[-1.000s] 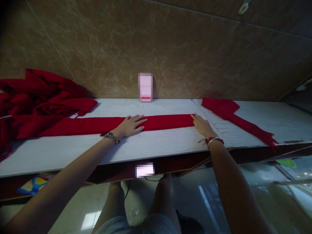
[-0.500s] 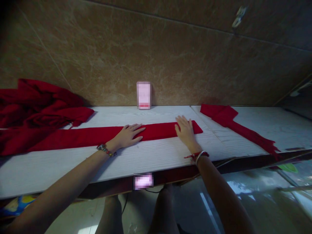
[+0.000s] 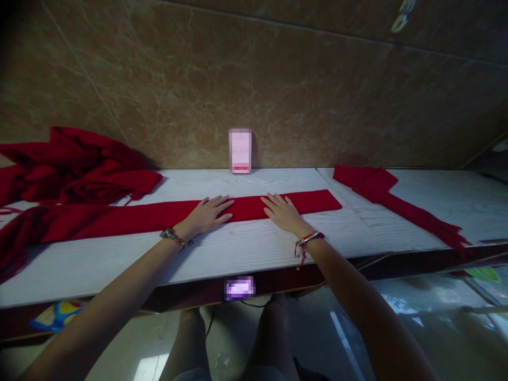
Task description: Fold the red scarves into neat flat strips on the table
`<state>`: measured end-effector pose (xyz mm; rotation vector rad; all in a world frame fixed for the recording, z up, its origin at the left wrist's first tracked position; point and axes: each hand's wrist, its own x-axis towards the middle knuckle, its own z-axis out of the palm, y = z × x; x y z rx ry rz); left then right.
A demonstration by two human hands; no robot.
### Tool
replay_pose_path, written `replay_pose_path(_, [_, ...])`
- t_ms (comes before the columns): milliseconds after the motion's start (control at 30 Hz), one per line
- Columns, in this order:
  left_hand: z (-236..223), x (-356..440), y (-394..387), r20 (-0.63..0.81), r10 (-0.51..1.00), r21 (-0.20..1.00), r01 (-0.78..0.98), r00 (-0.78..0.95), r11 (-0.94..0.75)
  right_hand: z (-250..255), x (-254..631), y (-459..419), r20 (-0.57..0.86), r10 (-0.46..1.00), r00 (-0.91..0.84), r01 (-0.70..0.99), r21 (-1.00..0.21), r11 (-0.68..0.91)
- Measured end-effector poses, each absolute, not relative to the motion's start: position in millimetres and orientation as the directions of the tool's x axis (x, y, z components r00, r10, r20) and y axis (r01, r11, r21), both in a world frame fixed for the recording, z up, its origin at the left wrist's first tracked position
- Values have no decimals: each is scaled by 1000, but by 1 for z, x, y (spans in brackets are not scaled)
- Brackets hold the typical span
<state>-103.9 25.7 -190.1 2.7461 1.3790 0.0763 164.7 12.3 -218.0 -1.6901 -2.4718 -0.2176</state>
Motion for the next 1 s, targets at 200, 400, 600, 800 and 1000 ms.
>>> replay_pose_path(200, [-190, -116, 19, 6, 827, 46, 826, 562, -562, -221, 210, 27, 210, 902, -377, 924, 16, 382])
replay_pose_path(400, [-194, -176, 2, 36, 895, -32, 896, 444, -443, -221, 226, 34, 200, 909, -366, 929, 15, 370])
replay_pose_path(600, [-202, -274, -14, 159, 955, -64, 968, 250, -243, -223, 226, 38, 226, 914, -338, 936, -17, 350])
replay_pose_path(800, [-208, -307, -25, 212, 959, -81, 981, 191, -177, -225, 226, 42, 250, 921, -297, 942, -78, 326])
replay_pose_path(1000, [-198, -269, -14, 136, 916, -52, 926, 378, -374, -219, 217, 34, 321, 904, -283, 941, -90, 326])
